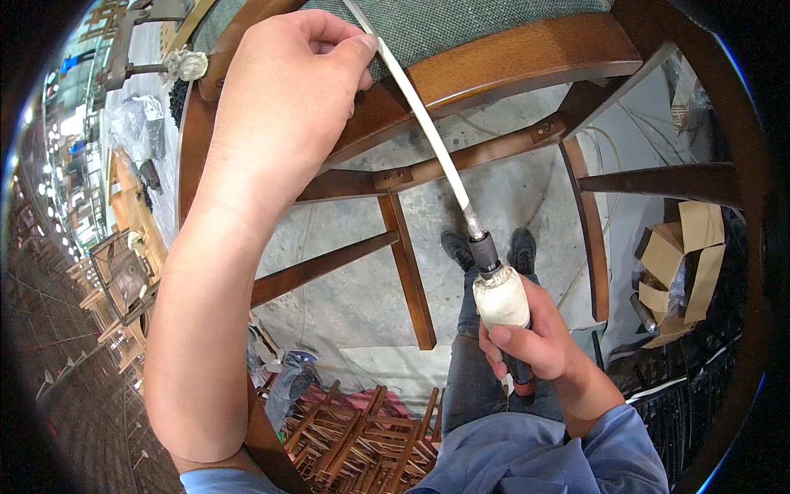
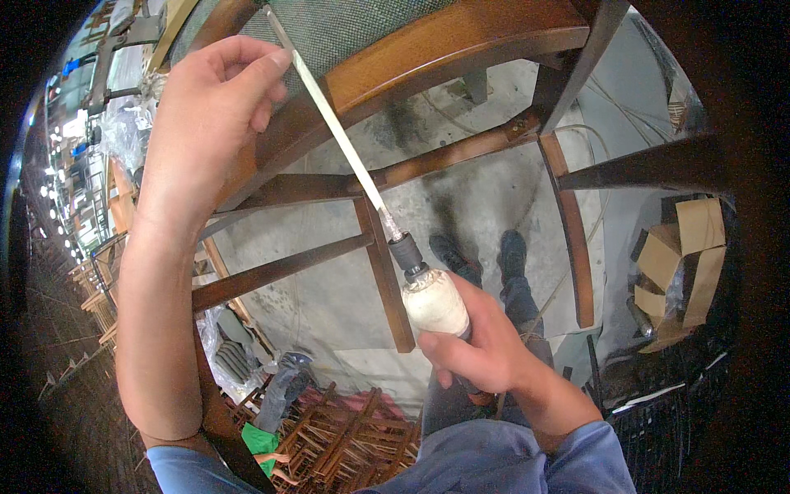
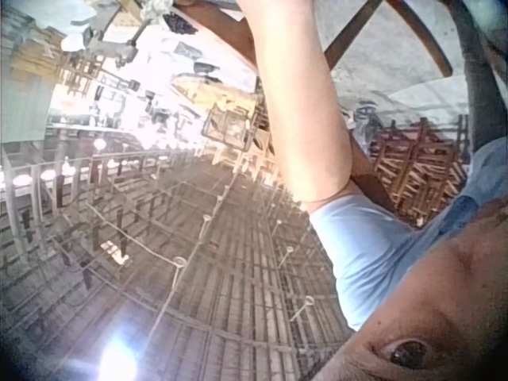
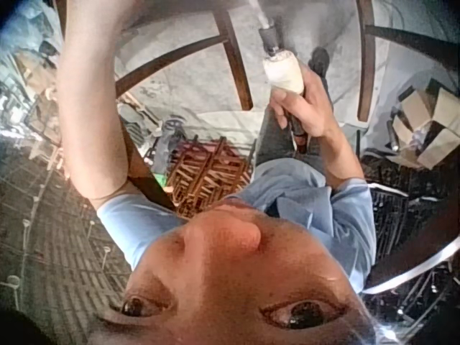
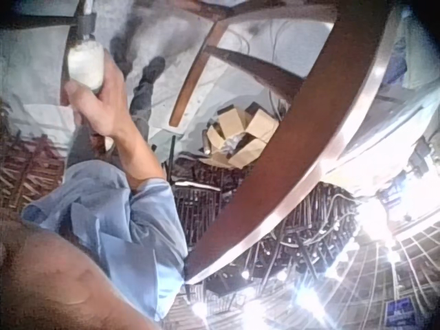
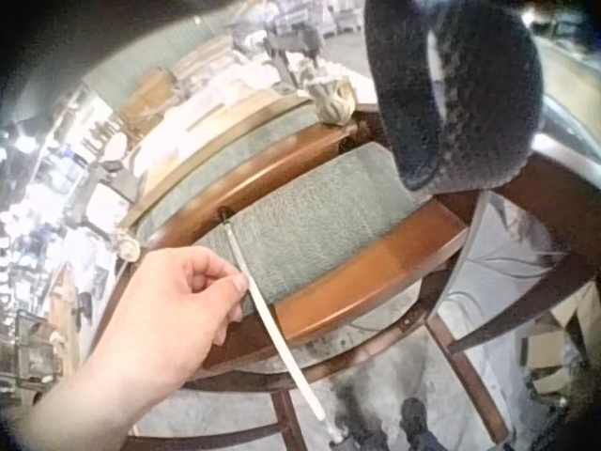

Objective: The person assembles wooden chairs by attaching upholstered seat cushions to chair frames using a pneumatic stapler. They repeatedly pick up a chair frame, position it on a workbench, place a cushion on top, and staple it in place. The person also handles cardboard pieces and moves chairs around the workshop.

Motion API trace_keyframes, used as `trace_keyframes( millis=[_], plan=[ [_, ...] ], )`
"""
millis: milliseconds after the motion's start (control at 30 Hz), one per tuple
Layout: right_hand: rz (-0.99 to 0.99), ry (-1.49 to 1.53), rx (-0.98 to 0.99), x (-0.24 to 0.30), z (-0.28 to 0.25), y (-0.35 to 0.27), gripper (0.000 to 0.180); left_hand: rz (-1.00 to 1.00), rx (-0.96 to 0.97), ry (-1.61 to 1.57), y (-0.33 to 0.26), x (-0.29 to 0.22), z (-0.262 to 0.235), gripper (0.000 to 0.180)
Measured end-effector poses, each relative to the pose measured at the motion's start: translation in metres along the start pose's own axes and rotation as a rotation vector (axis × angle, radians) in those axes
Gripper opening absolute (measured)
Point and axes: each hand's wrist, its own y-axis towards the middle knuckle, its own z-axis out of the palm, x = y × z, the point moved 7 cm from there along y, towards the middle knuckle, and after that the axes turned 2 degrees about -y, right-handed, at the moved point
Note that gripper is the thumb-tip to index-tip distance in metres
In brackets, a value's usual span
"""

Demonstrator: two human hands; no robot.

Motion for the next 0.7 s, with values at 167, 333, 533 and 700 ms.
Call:
trace_keyframes(
  millis=[167,333,533,700],
  plan=[
    [0.033,0.104,0.033,0.005,0.007,-0.005,0.042,-0.036,0.015,-0.032,0.001,0.000,-0.003,0.026],
    [0.056,0.036,0.004,0.011,0.008,-0.003,0.040,-0.060,-0.044,-0.224,0.000,-0.006,-0.015,0.027],
    [0.070,0.005,-0.045,0.019,0.013,0.004,0.038,-0.045,-0.107,-0.321,0.003,-0.007,-0.026,0.031],
    [0.051,-0.029,-0.041,0.019,0.015,0.003,0.040,-0.001,-0.107,-0.377,0.005,0.000,-0.032,0.030]
  ],
)
